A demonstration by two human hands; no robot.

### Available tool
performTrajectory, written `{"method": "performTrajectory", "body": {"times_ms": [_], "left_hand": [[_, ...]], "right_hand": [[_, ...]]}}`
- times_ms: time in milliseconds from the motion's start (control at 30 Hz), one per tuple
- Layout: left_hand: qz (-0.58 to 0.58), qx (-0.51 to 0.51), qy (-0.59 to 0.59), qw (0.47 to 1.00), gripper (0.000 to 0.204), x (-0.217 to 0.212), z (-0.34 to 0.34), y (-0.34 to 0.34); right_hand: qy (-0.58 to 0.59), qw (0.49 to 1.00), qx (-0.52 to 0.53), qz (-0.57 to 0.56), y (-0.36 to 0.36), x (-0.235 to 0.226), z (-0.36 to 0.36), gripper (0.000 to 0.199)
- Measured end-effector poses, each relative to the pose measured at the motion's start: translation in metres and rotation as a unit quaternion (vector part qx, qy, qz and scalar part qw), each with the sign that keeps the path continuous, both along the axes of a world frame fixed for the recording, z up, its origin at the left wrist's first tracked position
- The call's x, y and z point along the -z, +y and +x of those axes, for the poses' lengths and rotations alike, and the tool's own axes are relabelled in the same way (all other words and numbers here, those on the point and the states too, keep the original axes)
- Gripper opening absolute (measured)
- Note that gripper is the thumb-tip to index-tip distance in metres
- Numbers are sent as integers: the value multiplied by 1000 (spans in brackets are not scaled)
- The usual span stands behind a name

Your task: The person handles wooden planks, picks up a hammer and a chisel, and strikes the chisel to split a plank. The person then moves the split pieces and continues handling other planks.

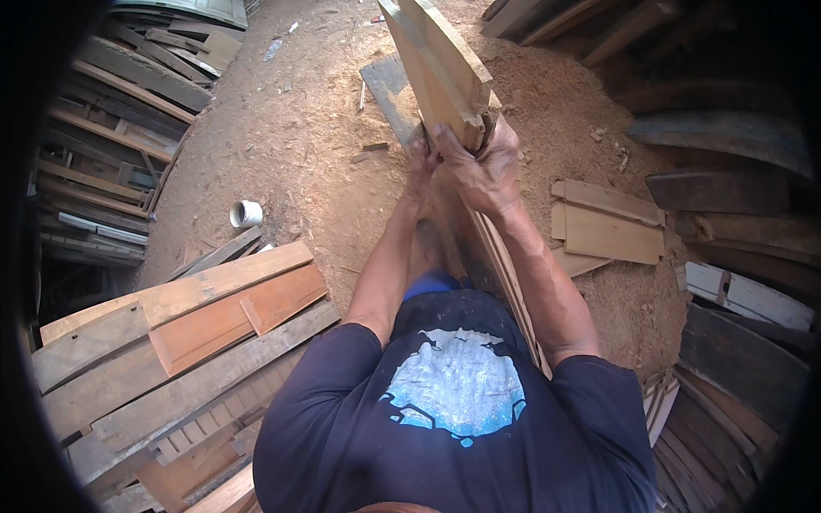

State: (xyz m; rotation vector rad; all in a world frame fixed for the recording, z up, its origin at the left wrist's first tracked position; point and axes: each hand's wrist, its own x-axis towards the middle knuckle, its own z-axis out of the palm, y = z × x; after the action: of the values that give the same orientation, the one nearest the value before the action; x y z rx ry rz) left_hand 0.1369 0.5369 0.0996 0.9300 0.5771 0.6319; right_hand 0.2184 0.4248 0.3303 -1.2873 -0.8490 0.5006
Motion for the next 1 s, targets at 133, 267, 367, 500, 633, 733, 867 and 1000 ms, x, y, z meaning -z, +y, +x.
{"method": "performTrajectory", "body": {"times_ms": [133,267,367,500,633,733,867,1000], "left_hand": [[-97,-9,81,992,65,35,-15,-8],[96,19,202,975,69,43,-18,-61],[278,57,324,902,80,25,-19,-97],[209,182,404,872,85,39,-17,-93],[182,224,398,871,85,36,-22,-86],[206,183,310,910,84,40,-20,-88],[183,225,354,889,75,15,-21,-81],[189,240,329,894,71,23,-21,-76]], "right_hand": [[-57,997,47,11,4,18,4,21],[-88,995,36,5,7,28,27,25],[-8,992,100,73,17,-4,24,20],[-84,976,145,140,11,-61,54,19],[-116,966,187,140,-8,-102,86,27],[-120,963,214,114,-26,-100,101,26],[-102,963,247,15,-55,-76,118,26],[-31,960,273,-48,-95,-24,150,30]]}}
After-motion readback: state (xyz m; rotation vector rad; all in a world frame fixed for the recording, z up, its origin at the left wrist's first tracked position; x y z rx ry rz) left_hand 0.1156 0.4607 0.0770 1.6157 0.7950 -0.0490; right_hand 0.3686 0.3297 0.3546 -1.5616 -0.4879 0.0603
